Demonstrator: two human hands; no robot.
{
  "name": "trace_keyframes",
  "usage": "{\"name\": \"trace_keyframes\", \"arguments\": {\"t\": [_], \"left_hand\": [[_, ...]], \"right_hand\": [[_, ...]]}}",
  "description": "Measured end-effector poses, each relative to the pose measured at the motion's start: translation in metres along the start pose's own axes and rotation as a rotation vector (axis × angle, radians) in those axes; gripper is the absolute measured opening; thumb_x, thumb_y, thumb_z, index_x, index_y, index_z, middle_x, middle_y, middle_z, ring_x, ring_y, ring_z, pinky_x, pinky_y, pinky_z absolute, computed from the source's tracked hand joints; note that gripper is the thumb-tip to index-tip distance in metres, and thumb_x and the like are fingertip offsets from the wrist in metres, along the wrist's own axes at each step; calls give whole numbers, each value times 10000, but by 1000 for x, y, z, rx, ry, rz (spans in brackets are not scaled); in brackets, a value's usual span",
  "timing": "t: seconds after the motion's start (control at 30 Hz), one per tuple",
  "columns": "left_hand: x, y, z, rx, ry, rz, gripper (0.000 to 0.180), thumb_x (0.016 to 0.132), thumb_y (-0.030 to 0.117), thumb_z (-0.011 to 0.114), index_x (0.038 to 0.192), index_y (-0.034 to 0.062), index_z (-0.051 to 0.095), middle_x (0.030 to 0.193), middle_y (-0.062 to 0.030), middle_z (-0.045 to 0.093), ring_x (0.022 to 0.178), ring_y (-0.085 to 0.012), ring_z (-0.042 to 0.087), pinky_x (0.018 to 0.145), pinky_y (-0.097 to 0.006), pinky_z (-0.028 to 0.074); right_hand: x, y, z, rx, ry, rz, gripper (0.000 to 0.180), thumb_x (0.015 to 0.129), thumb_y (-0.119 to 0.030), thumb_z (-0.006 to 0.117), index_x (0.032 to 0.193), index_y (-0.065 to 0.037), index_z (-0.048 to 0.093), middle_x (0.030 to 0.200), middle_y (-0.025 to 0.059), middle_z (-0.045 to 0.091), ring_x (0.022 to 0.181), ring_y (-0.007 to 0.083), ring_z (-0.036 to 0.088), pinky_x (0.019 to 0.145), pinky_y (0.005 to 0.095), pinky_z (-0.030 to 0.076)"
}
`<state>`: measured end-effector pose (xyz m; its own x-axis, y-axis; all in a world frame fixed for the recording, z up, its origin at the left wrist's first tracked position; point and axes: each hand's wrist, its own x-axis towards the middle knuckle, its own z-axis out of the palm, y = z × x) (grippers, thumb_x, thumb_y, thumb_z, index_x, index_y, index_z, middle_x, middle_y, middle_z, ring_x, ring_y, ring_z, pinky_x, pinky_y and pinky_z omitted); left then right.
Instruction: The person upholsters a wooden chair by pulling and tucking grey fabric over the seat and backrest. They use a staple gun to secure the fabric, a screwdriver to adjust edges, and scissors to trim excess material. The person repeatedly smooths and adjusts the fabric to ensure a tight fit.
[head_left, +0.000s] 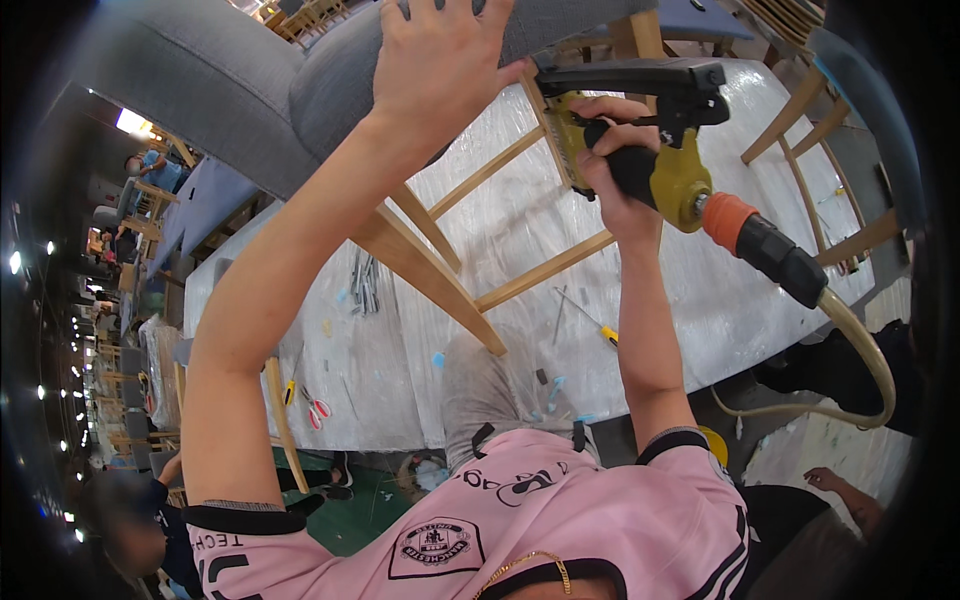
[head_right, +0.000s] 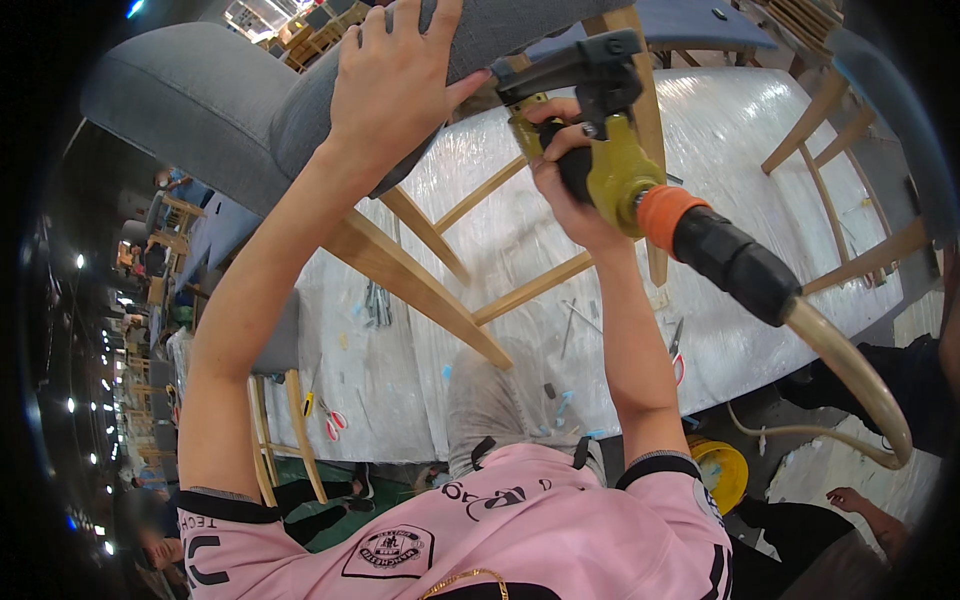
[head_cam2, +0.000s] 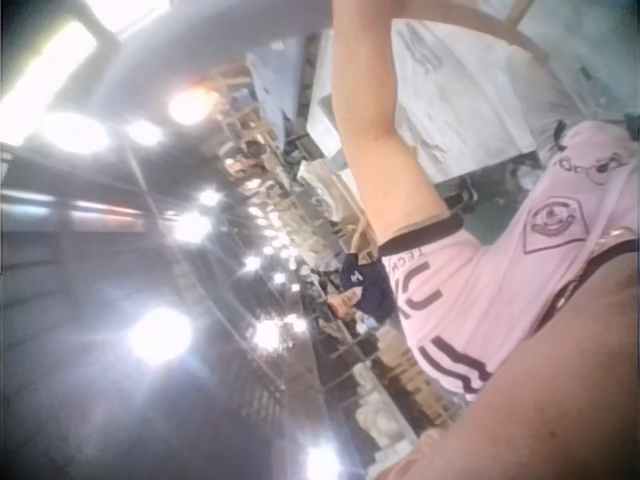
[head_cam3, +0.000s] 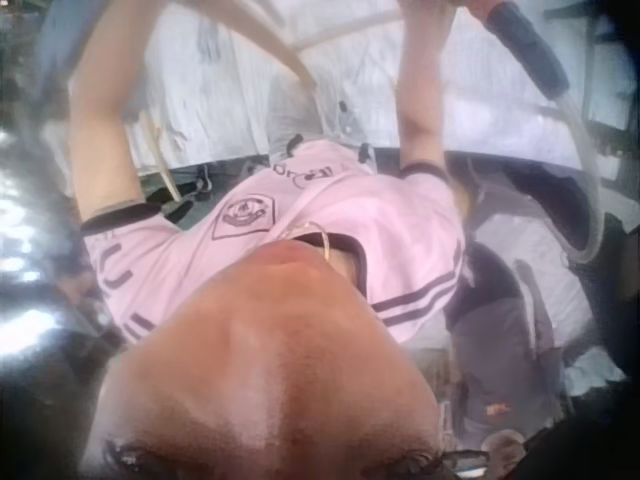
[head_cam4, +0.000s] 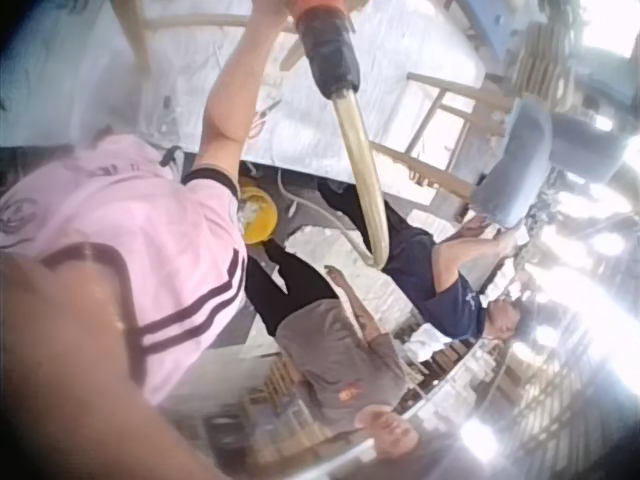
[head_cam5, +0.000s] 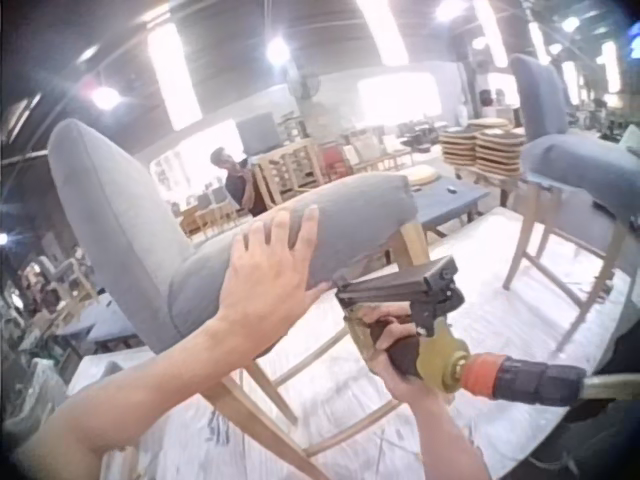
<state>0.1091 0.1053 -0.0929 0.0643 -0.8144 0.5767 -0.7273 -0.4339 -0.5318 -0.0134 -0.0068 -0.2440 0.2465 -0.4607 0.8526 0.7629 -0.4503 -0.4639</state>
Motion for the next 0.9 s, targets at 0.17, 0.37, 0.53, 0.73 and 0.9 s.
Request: {"name": "trace_keyframes", "arguments": {"t": [0.17,0.37,0.53,0.73,0.9], "left_hand": [[2,4,-2,45,-15,21,924,820,434,788,1550,39,384,1366,-213,511,1172,-368,537,964,-504,456],[-4,6,13,99,85,40,1012,732,379,861,1570,110,363,1419,-214,514,1189,-387,573,953,-510,487],[-6,7,18,142,92,45,1073,688,351,920,1577,141,356,1425,-183,510,1196,-386,570,923,-510,504],[12,-29,16,-184,-14,73,1083,722,459,884,1592,122,334,1425,-236,502,1220,-399,571,965,-524,512],[23,-87,29,-567,-193,-289,1007,830,604,738,1561,26,357,1468,-292,491,1269,-423,564,1045,-482,467]], "right_hand": [[3,1,1,-171,-36,-5,149,760,-6,726,854,-64,626,1083,73,743,978,202,707,874,333,558],[1,-5,0,-235,-62,92,188,785,21,670,959,-50,670,1047,100,727,981,209,712,901,332,556],[-5,-7,11,-233,-49,122,213,803,13,645,997,-45,712,1027,93,730,863,195,712,811,297,555],[7,-4,14,-58,-7,26,181,776,70,683,907,-46,635,1091,113,707,981,222,676,912,352,525],[15,-3,22,36,-38,37,239,801,126,655,953,-46,590,1157,156,684,1100,254,651,1020,415,493]]}}
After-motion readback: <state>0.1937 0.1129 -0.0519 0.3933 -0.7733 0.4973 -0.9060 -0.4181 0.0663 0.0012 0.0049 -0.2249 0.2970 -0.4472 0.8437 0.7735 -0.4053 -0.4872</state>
